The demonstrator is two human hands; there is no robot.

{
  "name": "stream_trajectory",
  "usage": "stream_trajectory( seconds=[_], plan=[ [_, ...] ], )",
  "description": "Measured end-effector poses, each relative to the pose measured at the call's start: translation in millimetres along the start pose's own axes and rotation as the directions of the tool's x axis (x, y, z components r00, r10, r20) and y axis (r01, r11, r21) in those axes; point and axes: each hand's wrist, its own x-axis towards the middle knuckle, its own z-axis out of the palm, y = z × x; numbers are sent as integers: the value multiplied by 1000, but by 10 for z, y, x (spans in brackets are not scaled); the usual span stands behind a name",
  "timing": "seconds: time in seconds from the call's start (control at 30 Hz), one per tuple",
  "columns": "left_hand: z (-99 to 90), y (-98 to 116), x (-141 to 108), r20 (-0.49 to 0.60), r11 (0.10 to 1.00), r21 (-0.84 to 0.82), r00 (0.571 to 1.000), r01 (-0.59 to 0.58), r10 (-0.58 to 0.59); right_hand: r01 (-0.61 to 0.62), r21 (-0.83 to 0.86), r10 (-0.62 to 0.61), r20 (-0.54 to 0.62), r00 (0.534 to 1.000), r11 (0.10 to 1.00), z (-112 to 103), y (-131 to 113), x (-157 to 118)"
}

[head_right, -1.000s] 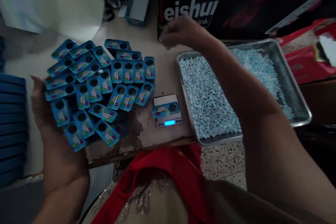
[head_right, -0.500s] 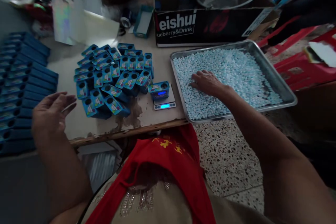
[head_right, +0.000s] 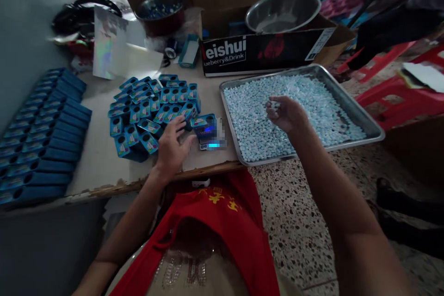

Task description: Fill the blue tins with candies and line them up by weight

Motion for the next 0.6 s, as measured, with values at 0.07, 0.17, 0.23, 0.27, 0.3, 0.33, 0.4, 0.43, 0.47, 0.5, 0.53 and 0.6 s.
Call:
stream_trajectory(
  seconds=[0.07,0.17,0.23,0.27,0.3,0.33,0.4,0.43,0.47,0.5,0.53,0.6],
  plan=[
    [264,-81,126,35,997,17,996,76,-76,-17,42,16,30,999,999,-33,43,-5],
    [433,-163,230,70,970,-31,969,241,-238,4,45,-7,64,998,999,-34,138,42],
    [456,-171,259,98,950,-109,954,293,-283,48,9,-48,79,996,999,0,202,94],
    [458,-163,271,106,947,-141,956,287,-274,72,-14,-70,85,994,997,24,227,121],
    [459,-147,285,110,950,-162,962,266,-250,96,-43,-92,92,992,994,48,246,149],
    [460,-127,304,109,956,-169,969,238,-222,120,-81,-111,102,989,989,71,258,175],
    [459,-75,356,106,968,-155,977,199,-184,174,-200,-148,141,979,964,99,267,215],
    [455,-47,387,105,970,-145,978,194,-180,220,-294,-175,171,970,930,101,269,225],
    [448,-17,418,103,969,-145,977,200,-186,283,-408,-209,216,954,868,94,272,225],
    [437,11,446,103,964,-159,975,213,-198,358,-525,-242,278,930,772,82,280,215],
    [423,38,469,104,956,-183,971,229,-213,431,-629,-262,348,900,647,67,292,195],
    [389,80,494,110,936,-239,965,258,-237,543,-756,-240,487,840,366,41,332,137]
  ],
)
